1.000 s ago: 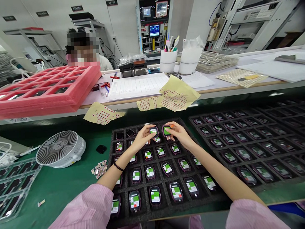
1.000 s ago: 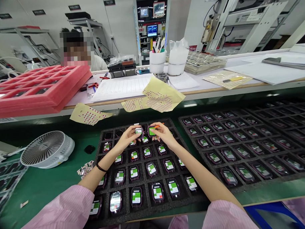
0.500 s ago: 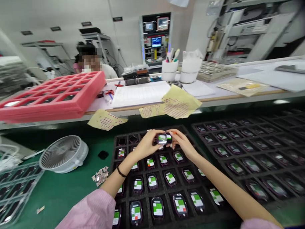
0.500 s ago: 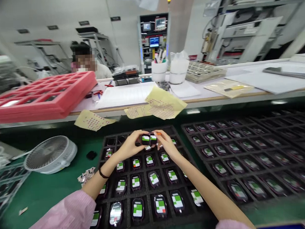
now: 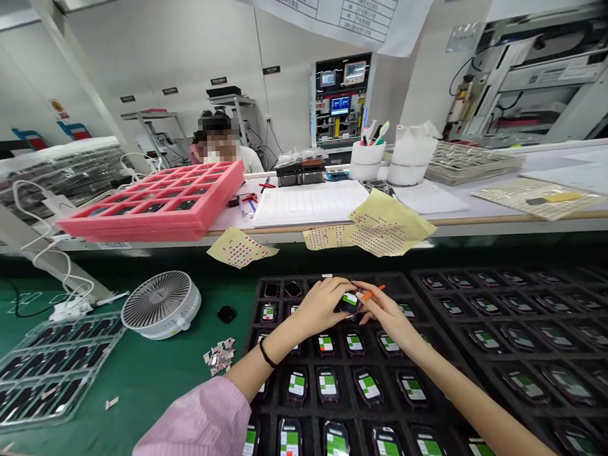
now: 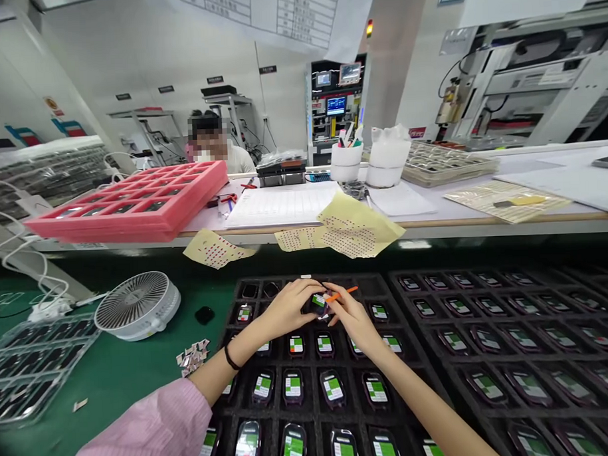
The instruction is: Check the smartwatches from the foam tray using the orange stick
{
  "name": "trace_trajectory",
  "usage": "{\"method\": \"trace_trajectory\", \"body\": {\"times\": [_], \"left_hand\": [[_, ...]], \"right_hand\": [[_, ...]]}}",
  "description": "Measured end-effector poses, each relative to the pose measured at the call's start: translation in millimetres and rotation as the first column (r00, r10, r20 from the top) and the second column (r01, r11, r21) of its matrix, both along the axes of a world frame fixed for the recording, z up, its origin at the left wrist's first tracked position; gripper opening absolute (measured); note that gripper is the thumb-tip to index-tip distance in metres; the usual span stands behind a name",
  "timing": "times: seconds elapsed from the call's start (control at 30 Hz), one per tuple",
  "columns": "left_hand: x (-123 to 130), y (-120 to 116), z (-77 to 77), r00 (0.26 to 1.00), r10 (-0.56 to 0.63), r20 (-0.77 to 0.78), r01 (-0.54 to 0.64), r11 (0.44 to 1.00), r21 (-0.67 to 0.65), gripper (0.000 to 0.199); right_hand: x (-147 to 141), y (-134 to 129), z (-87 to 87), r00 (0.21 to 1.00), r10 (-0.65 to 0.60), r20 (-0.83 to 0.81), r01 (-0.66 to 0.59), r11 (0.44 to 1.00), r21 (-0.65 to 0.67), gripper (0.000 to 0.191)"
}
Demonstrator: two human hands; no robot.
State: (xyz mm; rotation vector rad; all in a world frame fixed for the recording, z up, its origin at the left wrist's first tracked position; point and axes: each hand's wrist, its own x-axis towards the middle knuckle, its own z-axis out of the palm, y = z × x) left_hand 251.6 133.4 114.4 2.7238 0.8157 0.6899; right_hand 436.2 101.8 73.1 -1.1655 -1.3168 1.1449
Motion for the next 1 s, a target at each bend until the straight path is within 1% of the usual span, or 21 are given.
{"method": "trace_trajectory", "body": {"times": [0.07, 0.13, 0.23, 0.3, 0.4, 0.47, 0.57, 0.7, 0.83, 1.0], "left_hand": [[-2, -3, -1.2, 0.999, 0.039, -0.038, -0.038, 0.999, 0.027, 0.048], [-3, -4, -2.0, 0.995, 0.074, -0.061, -0.071, 0.996, 0.058, 0.050], [-7, -2, -2.3, 0.994, 0.111, -0.017, -0.109, 0.989, 0.103, 0.049], [-9, 0, -1.4, 0.990, 0.109, 0.090, -0.118, 0.986, 0.114, 0.046], [-11, 3, 0.7, 0.954, 0.077, 0.289, -0.110, 0.989, 0.100, 0.044], [-12, 3, 1.5, 0.932, 0.047, 0.361, -0.088, 0.991, 0.097, 0.045], [-14, 3, 1.2, 0.921, 0.008, 0.390, -0.052, 0.993, 0.102, 0.046], [-14, 4, 0.1, 0.907, -0.021, 0.421, -0.016, 0.996, 0.083, 0.048], [-12, 3, -0.7, 0.907, -0.036, 0.419, 0.010, 0.998, 0.063, 0.050], [-10, 1, -1.9, 0.902, -0.076, 0.426, 0.032, 0.994, 0.108, 0.050]], "right_hand": [[-3, 0, -2.3, 0.996, 0.034, 0.077, -0.035, 0.999, 0.016, 0.051], [-6, 0, -0.9, 0.988, 0.057, 0.141, -0.061, 0.998, 0.026, 0.050], [-9, 3, 7.2, 0.984, 0.080, 0.156, -0.087, 0.995, 0.038, 0.053], [-9, 6, 15.1, 0.989, 0.104, 0.106, -0.110, 0.992, 0.055, 0.055], [-8, 11, 27.6, 0.989, 0.149, -0.019, -0.147, 0.987, 0.070, 0.052], [-8, 13, 33.9, 0.979, 0.186, -0.084, -0.183, 0.982, 0.045, 0.050], [-8, 15, 37.9, 0.958, 0.228, -0.177, -0.236, 0.971, -0.028, 0.049], [-9, 12, 37.1, 0.924, 0.241, -0.298, -0.281, 0.955, -0.099, 0.048], [-9, 6, 37.5, 0.923, 0.214, -0.320, -0.263, 0.958, -0.118, 0.047], [-10, 0, 36.7, 0.925, 0.209, -0.318, -0.254, 0.961, -0.107, 0.047]]}}
